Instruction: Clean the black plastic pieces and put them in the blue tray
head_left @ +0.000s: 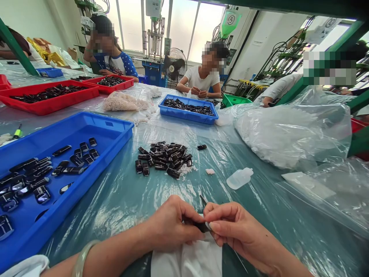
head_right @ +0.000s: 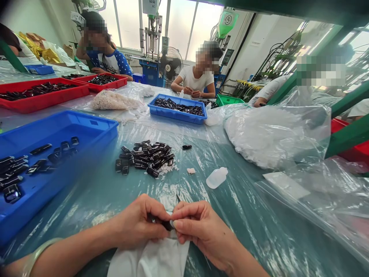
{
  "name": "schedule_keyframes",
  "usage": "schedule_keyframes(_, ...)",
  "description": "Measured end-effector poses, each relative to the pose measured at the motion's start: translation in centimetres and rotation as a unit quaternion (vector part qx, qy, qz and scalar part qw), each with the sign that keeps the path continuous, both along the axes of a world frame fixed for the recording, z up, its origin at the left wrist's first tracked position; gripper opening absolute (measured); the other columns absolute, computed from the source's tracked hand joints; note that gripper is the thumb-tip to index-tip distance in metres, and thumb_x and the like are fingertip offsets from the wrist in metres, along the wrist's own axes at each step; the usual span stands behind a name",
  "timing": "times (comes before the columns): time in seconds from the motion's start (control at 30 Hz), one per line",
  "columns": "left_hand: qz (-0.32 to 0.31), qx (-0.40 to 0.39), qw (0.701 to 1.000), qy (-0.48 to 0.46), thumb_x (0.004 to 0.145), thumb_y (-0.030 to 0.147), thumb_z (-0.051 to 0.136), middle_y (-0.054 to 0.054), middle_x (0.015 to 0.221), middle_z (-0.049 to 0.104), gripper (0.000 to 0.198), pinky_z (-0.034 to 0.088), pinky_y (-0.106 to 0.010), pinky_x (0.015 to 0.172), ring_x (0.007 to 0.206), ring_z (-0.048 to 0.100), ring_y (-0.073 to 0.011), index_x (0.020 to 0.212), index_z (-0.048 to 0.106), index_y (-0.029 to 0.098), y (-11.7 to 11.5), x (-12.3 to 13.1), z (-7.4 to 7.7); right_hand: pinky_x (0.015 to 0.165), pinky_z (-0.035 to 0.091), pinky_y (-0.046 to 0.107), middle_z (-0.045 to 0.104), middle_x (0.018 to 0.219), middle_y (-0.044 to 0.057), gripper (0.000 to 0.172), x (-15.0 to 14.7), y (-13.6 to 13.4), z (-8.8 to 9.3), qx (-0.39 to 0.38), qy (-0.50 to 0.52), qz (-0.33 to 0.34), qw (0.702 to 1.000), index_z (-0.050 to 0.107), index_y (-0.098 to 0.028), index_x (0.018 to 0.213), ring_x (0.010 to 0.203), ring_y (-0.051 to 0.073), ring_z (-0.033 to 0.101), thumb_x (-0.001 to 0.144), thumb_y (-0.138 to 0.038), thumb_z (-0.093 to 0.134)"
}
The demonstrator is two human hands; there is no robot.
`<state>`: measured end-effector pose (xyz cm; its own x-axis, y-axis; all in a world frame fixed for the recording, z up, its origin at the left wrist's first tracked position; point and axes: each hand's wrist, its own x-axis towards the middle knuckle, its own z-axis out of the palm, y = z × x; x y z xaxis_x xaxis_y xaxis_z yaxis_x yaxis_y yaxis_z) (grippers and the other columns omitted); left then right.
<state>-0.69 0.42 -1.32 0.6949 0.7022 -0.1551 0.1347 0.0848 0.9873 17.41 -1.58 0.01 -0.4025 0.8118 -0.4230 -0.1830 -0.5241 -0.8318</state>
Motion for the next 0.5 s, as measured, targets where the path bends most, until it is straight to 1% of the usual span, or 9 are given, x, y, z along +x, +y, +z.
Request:
schedule_keyframes(0.1, -0.006, 0.006, 1.0, 0.002, 0.069, 0.016, 0.06, 0.005, 0.046, 0.043, 0.018, 0.027, -0.018, 0.042, 0.044, 0.034, -0.0051, 0.078, 0.073, 0.008, -0.02, -0.02, -0.02, 0.047, 0.042, 0.013, 0.053, 0.073, -0.002, 0.01, 0.1, -0.07, -0.2, -0.001, 0.003, 0.004, 1.0, 0.075, -0.018, 0.066, 0.049, 0.001, 0.05, 0.057, -0.021, 0.08)
schedule_keyframes(0.2, -0.01, -0.004, 1.0, 0.002, 0.067, 0.014, 0.06, 0.005, 0.046, 0.044, 0.018, 0.026, -0.017, 0.041, 0.042, 0.032, -0.0045, 0.077, 0.073, 0.009, 0.01, -0.02, -0.01, 0.046, 0.041, 0.014, 0.054, 0.072, -0.002, 0.01, 0.17, -0.05, -0.25, -0.003, 0.001, 0.01, 1.0, 0.075, -0.017, 0.065, 0.047, 0.001, 0.05, 0.057, -0.021, 0.08)
schedule_keyframes(0.4, -0.019, -0.023, 1.0, -0.011, 0.066, 0.012, 0.061, 0.004, 0.047, 0.047, 0.017, 0.027, -0.017, 0.041, 0.042, 0.035, -0.0047, 0.076, 0.073, 0.008, 0.19, -0.08, 0.0, 0.045, 0.041, 0.014, 0.054, 0.071, -0.002, 0.011, 0.13, -0.07, -0.2, -0.002, -0.002, 0.013, 1.0, 0.074, -0.017, 0.064, 0.047, 0.001, 0.051, 0.056, -0.022, 0.081)
schedule_keyframes(0.5, -0.023, -0.035, 0.999, -0.008, 0.066, 0.012, 0.061, 0.004, 0.047, 0.047, 0.018, 0.029, -0.017, 0.041, 0.042, 0.037, -0.0049, 0.079, 0.073, 0.007, 0.16, -0.13, 0.01, 0.046, 0.041, 0.015, 0.054, 0.071, -0.002, 0.011, 0.12, -0.11, -0.36, -0.001, -0.001, 0.011, 1.0, 0.074, -0.018, 0.064, 0.047, 0.001, 0.051, 0.056, -0.021, 0.081)
